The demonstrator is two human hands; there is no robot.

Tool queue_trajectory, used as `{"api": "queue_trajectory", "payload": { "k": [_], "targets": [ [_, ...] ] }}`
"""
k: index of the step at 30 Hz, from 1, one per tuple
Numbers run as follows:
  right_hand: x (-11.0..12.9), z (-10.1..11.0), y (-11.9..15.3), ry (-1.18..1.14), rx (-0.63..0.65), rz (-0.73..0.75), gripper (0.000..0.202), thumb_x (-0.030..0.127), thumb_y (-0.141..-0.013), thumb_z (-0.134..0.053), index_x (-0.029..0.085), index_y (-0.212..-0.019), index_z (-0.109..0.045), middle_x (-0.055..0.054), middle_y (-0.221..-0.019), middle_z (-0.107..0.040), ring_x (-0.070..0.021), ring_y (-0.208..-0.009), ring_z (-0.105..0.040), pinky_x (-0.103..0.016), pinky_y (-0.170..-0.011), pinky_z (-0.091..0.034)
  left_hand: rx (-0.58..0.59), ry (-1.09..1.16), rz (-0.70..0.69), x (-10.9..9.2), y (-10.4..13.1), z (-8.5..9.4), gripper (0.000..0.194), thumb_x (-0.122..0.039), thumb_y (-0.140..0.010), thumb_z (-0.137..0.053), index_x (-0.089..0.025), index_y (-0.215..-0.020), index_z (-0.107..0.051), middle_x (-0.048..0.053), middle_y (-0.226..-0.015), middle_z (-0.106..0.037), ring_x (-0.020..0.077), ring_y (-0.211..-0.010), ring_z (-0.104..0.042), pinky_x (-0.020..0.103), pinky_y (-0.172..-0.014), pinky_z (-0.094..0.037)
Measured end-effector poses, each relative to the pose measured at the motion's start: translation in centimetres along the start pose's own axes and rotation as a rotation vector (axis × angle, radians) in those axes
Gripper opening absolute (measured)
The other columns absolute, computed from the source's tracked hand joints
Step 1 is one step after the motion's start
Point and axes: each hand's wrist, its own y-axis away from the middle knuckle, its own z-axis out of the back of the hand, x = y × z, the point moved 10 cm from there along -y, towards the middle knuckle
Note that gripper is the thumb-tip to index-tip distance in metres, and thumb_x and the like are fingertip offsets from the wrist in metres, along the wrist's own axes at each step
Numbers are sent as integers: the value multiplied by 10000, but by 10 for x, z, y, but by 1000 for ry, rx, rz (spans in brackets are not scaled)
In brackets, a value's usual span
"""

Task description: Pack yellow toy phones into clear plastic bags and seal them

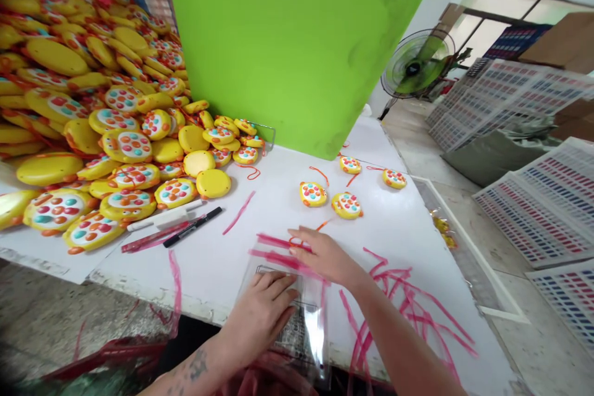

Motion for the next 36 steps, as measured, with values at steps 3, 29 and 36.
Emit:
{"api": "queue_trajectory", "payload": {
  "k": [3,29,36],
  "targets": [
    [-19,34,-31,102,-217,-35,425,356,-895,-486,216,-1294,-532,-83,-1367,-519,-224,-1291,-438,-388,-1082,-337,11,3,5,1,1,-2,198,-224,-911,-502,-194,-1086,-591,45,-1238,-603,257,-1091,-500,446,-915,-415],
    [-79,30,55,-1019,-700,-336,437,396,-884,-408,188,-1260,-493,-107,-1299,-556,-254,-1090,-590,-360,-804,-523,38,-59,-4,-3,2,0,185,-227,-910,-507,-196,-1077,-578,45,-1245,-593,236,-1108,-496,417,-924,-397],
    [-24,-21,81,-1120,-446,-385,451,397,-784,-669,246,-1196,-566,-68,-1211,-626,-241,-1002,-609,-330,-785,-518,39,-119,-24,-4,0,-2,167,-248,-935,-452,-186,-986,-599,53,-943,-638,242,-940,-514,413,-807,-421]
  ]
}}
